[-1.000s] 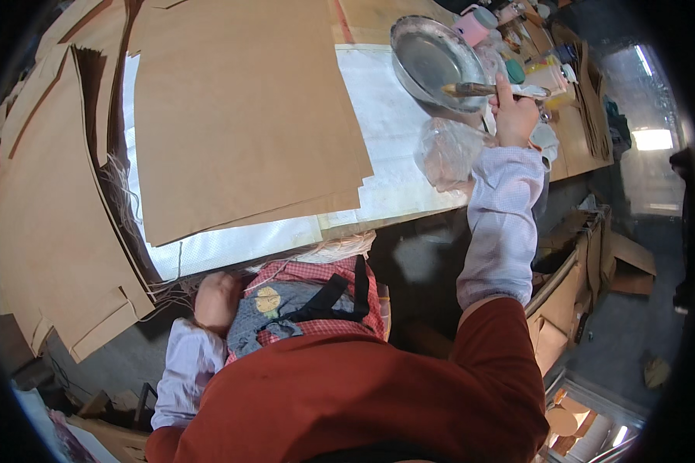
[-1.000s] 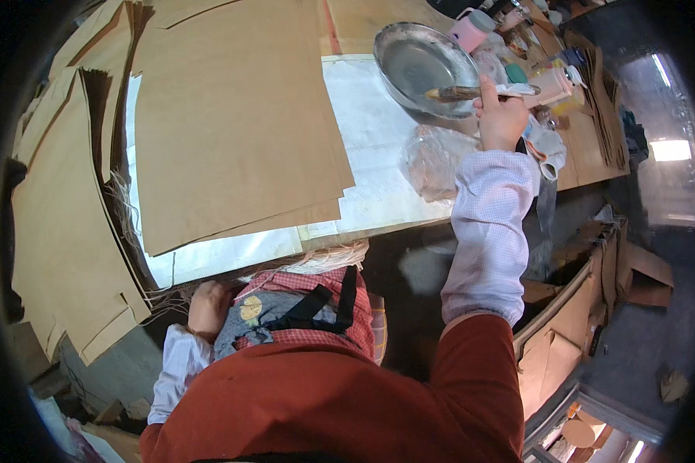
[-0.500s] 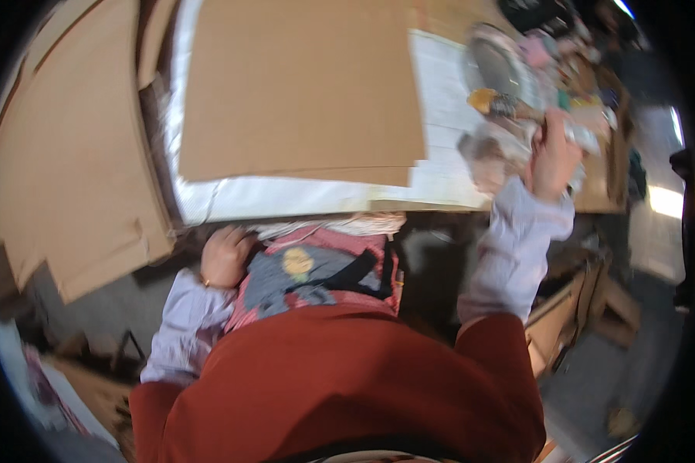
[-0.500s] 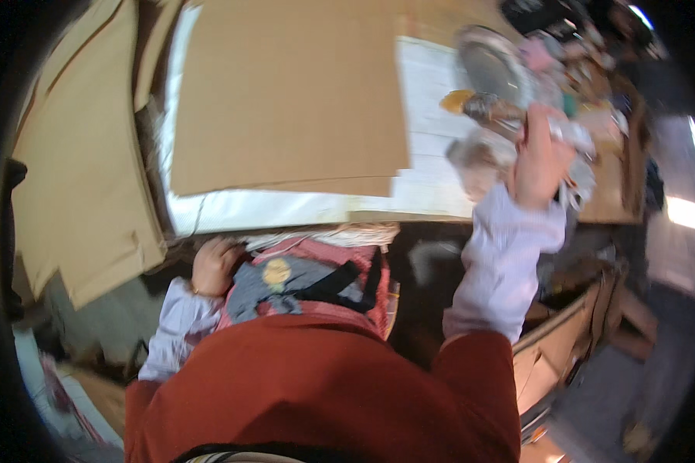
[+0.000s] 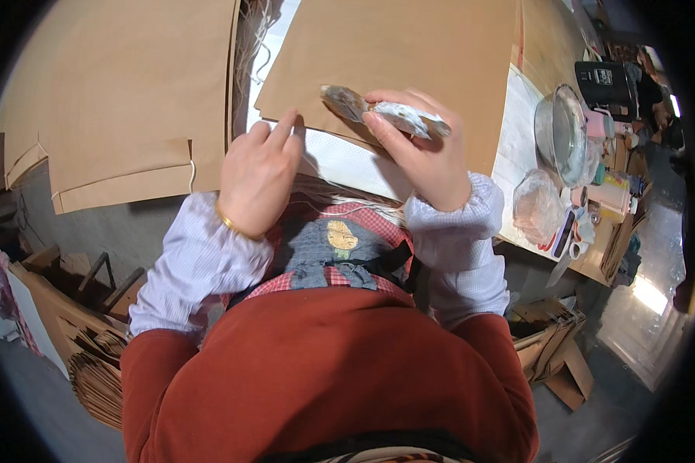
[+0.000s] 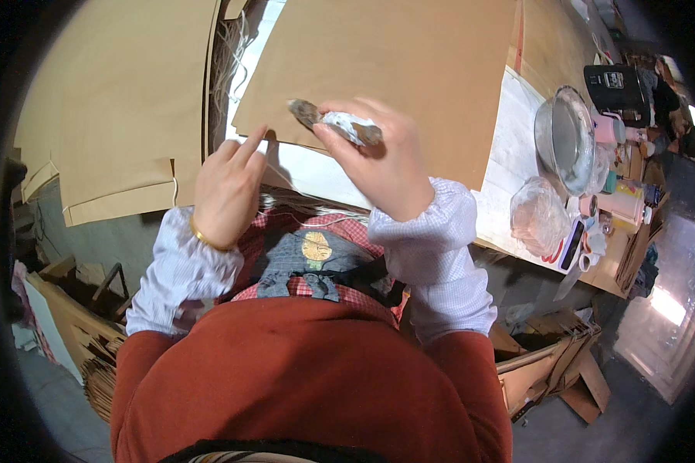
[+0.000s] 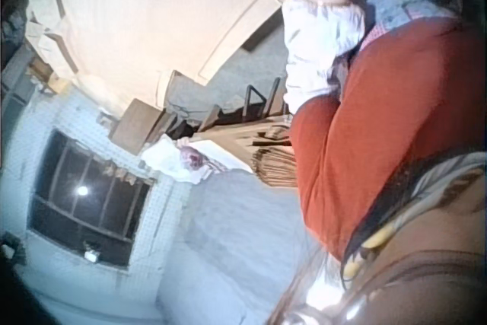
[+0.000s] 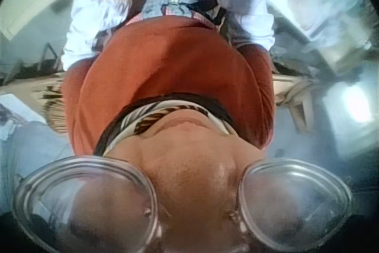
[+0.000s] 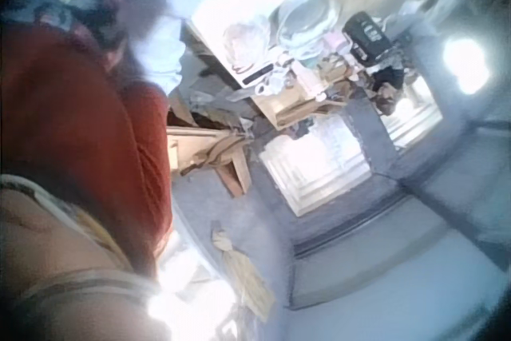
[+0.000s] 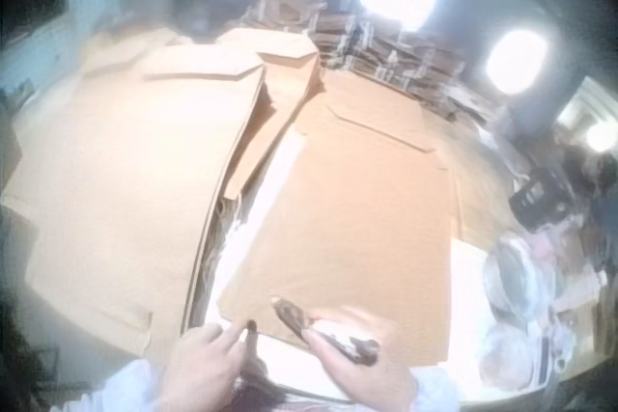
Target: The person applies glue to the edge of a brown paper sheet using a brush, places a white string along the glued edge, and presses it down. They repeat this process on multiple sheets, then gather the finished pieces, align them, and tie the stack with a white string.
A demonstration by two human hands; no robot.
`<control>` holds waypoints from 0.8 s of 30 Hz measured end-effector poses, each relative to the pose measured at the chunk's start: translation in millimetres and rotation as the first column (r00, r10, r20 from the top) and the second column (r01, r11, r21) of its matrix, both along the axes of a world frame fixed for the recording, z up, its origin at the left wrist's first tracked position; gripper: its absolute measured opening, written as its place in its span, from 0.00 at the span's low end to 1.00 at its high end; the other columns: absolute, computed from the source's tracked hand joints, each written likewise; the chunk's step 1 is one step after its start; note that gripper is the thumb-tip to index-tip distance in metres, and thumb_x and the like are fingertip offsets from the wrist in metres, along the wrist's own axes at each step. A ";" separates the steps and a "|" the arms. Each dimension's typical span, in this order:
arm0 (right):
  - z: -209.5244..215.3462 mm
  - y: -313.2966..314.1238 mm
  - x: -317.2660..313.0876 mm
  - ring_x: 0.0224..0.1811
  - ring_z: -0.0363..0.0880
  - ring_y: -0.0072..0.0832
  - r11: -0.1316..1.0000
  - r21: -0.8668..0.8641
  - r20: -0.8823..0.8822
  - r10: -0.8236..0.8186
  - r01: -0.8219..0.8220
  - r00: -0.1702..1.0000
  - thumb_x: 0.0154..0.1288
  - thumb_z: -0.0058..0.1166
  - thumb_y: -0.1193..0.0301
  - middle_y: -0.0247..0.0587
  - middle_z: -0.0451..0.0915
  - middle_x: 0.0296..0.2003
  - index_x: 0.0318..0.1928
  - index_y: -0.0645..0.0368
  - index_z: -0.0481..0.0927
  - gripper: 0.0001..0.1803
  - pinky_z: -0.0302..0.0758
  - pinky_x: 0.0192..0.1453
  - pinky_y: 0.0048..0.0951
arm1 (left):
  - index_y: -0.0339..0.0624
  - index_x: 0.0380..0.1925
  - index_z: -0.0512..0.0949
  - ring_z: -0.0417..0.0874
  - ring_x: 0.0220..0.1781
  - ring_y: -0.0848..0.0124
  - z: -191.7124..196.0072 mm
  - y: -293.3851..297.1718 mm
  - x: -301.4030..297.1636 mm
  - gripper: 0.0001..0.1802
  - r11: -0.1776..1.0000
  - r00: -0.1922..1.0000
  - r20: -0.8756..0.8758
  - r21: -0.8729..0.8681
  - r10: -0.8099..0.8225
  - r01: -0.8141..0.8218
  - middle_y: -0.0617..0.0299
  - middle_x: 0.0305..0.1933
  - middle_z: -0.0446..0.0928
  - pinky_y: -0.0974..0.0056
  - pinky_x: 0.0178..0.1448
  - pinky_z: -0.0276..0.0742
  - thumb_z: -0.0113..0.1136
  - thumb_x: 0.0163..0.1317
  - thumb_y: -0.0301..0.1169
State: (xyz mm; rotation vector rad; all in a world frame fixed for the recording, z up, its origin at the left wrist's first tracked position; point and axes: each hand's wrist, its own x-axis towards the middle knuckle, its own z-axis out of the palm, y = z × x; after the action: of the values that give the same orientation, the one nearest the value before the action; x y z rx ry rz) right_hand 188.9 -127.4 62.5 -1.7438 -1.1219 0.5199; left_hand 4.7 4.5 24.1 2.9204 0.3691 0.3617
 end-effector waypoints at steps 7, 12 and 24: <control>3.0 8.2 -12.4 0.31 0.79 0.18 0.993 0.018 -0.181 -0.109 0.114 0.977 0.60 0.63 0.75 0.36 0.83 0.31 0.39 0.64 0.84 0.07 0.74 0.33 0.20 | 0.33 0.35 0.74 0.77 0.43 0.59 -22.7 3.9 6.1 0.12 1.000 0.999 -0.047 0.005 0.011 -0.011 0.49 0.58 0.76 0.60 0.45 0.77 0.55 0.47 0.20; -5.1 -2.3 -1.2 0.31 0.77 0.16 0.961 -0.196 -0.141 -0.226 0.197 0.964 0.61 0.63 0.74 0.30 0.81 0.27 0.36 0.63 0.83 0.05 0.73 0.35 0.20 | 0.32 0.36 0.74 0.77 0.44 0.58 -18.8 0.9 8.7 0.12 1.000 0.995 -0.095 -0.009 0.026 -0.027 0.48 0.58 0.76 0.59 0.45 0.77 0.54 0.47 0.20; -14.1 -95.6 64.8 0.21 0.79 0.46 0.720 -0.289 0.598 -0.379 0.631 0.707 0.53 0.58 0.63 0.53 0.79 0.20 0.26 0.65 0.82 0.15 0.73 0.28 0.40 | 0.32 0.33 0.73 0.79 0.42 0.55 -21.3 6.3 9.7 0.09 0.999 0.996 -0.089 0.036 -0.029 0.033 0.45 0.57 0.76 0.57 0.44 0.77 0.54 0.48 0.20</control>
State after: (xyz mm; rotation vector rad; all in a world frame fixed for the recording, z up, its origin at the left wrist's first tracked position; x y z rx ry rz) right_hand 253.7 -223.0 48.4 -2.6333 -0.7826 -0.0513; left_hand 14.4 10.8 2.8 2.9825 0.3327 0.2373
